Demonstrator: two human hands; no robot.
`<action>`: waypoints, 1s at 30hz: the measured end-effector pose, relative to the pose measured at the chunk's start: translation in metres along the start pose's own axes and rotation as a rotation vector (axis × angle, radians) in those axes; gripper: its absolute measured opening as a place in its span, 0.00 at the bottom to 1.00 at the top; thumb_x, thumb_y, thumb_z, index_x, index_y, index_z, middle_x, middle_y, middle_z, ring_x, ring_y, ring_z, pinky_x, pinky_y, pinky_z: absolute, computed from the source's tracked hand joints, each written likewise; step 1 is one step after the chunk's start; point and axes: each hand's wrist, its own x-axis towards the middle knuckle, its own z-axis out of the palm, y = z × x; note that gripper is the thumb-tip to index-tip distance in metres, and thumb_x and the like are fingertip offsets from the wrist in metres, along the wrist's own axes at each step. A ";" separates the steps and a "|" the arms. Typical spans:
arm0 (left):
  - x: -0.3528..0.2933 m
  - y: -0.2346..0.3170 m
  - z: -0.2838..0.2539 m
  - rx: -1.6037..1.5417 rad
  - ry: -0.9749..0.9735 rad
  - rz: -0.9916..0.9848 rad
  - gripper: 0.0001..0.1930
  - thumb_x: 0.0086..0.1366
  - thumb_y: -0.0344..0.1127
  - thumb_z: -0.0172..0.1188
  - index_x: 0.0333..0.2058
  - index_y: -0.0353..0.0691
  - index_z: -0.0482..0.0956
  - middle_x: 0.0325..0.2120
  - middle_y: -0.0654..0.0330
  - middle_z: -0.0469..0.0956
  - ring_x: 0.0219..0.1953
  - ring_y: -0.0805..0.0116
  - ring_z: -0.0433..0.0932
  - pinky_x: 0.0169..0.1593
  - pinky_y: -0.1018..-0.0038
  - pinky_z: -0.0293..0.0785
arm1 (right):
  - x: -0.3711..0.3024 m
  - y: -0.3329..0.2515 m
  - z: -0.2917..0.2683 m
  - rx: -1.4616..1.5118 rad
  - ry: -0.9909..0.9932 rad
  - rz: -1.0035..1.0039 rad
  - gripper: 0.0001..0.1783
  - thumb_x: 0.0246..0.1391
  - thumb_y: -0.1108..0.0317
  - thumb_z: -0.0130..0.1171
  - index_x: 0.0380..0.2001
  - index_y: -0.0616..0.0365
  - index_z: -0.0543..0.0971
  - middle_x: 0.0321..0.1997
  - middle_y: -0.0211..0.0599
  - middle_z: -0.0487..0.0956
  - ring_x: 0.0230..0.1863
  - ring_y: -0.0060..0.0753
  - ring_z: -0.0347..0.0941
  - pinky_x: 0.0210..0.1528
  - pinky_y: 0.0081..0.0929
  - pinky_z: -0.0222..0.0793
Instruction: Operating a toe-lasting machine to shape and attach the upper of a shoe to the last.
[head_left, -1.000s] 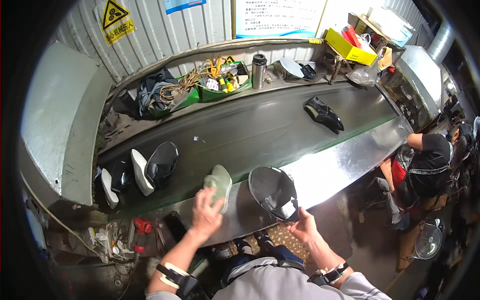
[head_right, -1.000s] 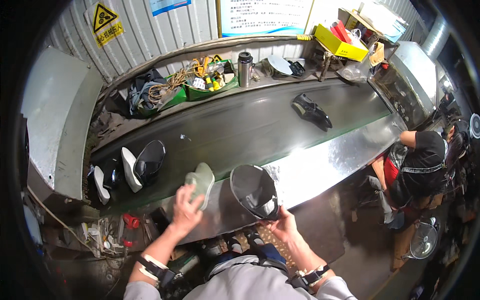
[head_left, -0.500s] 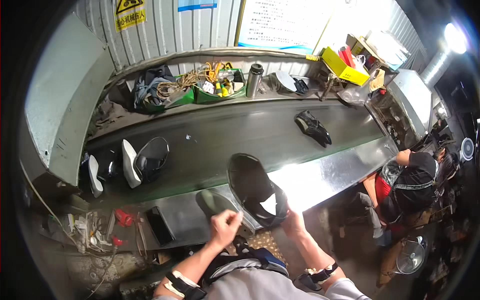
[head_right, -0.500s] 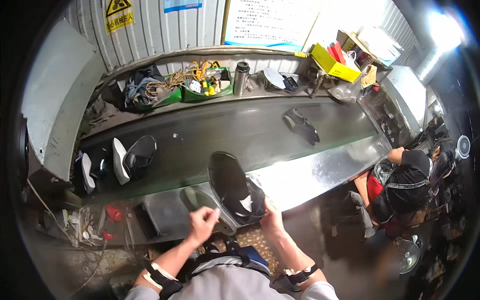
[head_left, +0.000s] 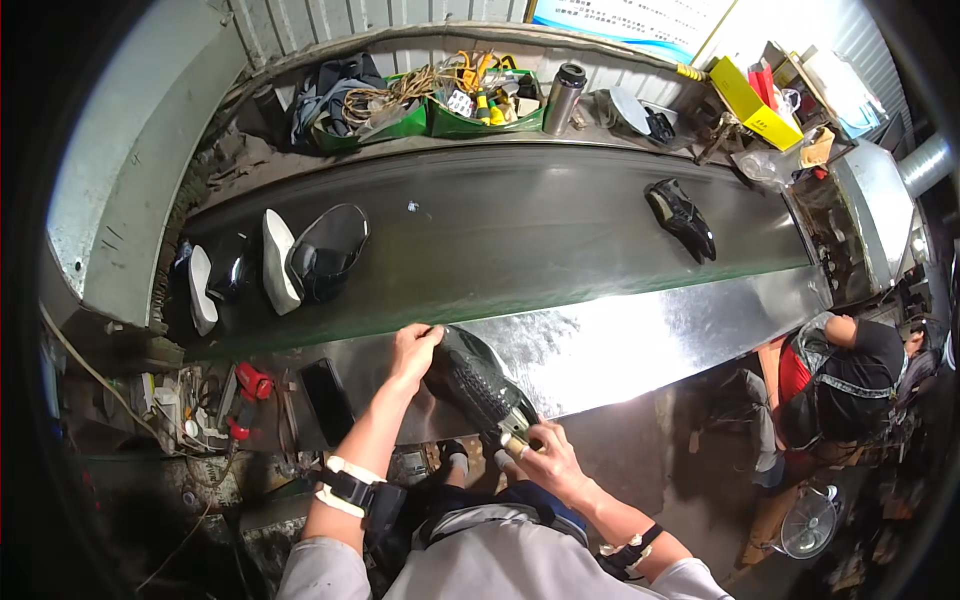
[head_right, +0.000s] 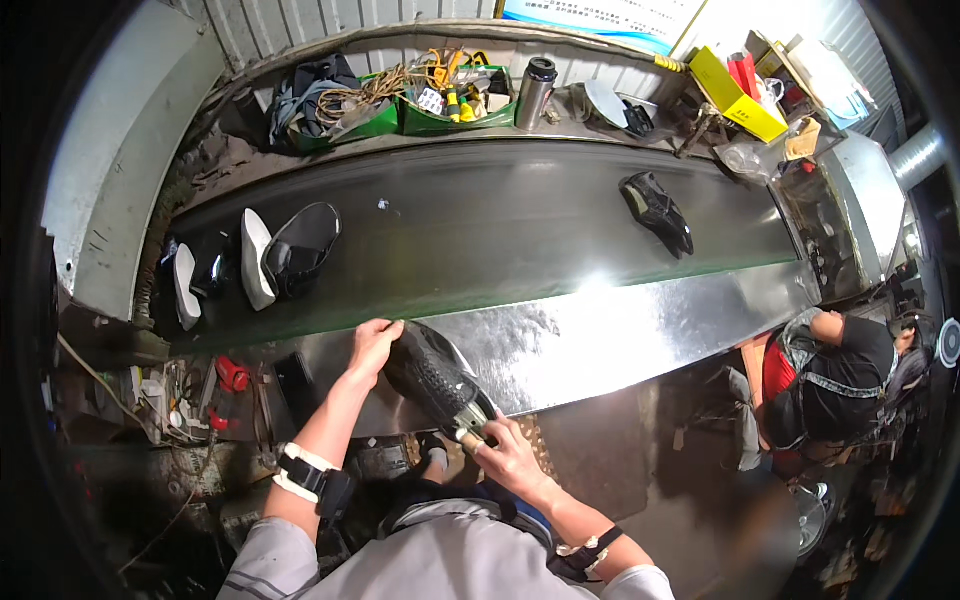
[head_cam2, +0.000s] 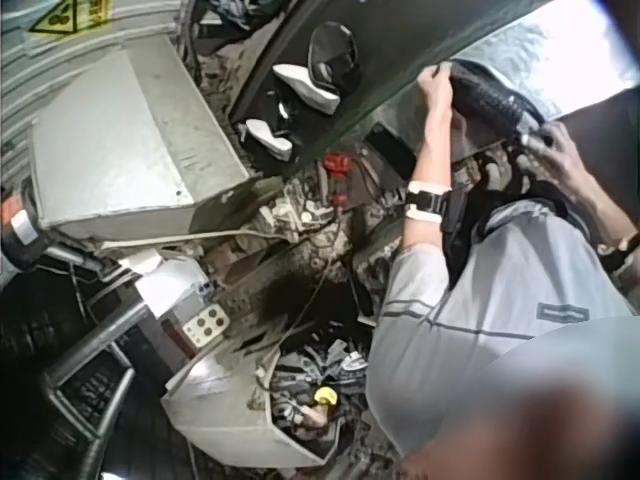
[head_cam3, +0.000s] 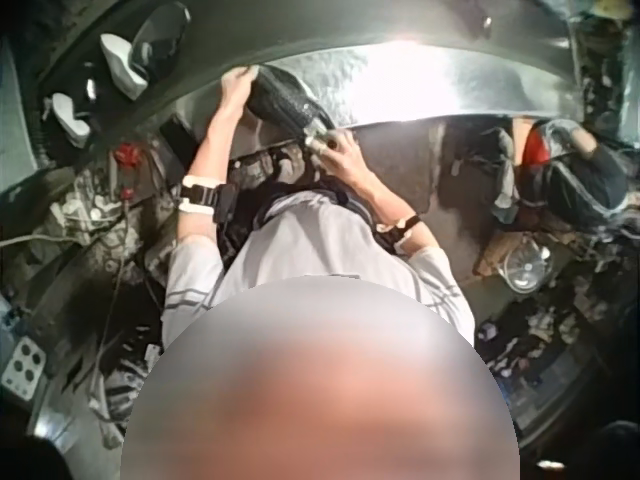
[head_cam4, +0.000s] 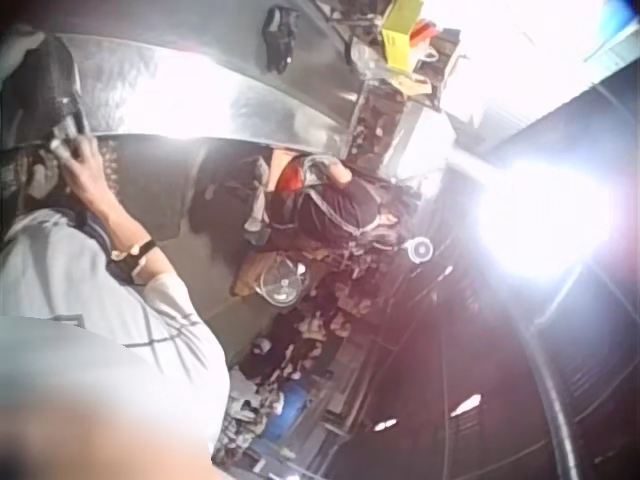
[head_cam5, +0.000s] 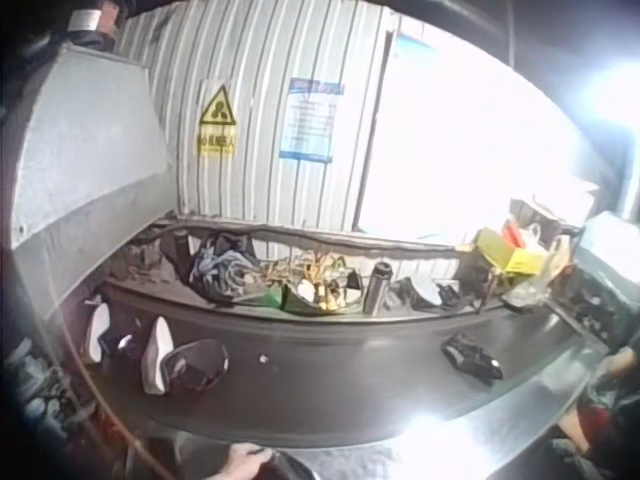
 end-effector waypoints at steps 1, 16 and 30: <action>0.004 -0.002 0.006 0.192 0.169 0.093 0.17 0.64 0.43 0.65 0.40 0.33 0.84 0.37 0.52 0.83 0.44 0.58 0.80 0.49 0.63 0.73 | 0.002 0.004 0.008 0.030 0.085 0.043 0.32 0.41 0.69 0.77 0.51 0.59 0.77 0.53 0.51 0.71 0.55 0.55 0.71 0.70 0.52 0.62; -0.015 -0.018 0.045 0.297 0.402 -0.081 0.32 0.54 0.54 0.70 0.50 0.35 0.76 0.47 0.43 0.78 0.52 0.48 0.77 0.57 0.58 0.72 | -0.011 0.024 -0.001 0.351 -0.183 0.282 0.53 0.47 0.72 0.72 0.71 0.66 0.52 0.73 0.64 0.54 0.75 0.65 0.48 0.77 0.51 0.43; -0.040 -0.010 0.029 0.368 0.566 -0.022 0.20 0.50 0.46 0.66 0.33 0.35 0.79 0.32 0.45 0.83 0.37 0.45 0.83 0.43 0.56 0.77 | 0.004 0.021 -0.010 0.633 -0.176 0.232 0.57 0.49 0.61 0.73 0.73 0.65 0.48 0.77 0.59 0.50 0.79 0.53 0.43 0.77 0.48 0.36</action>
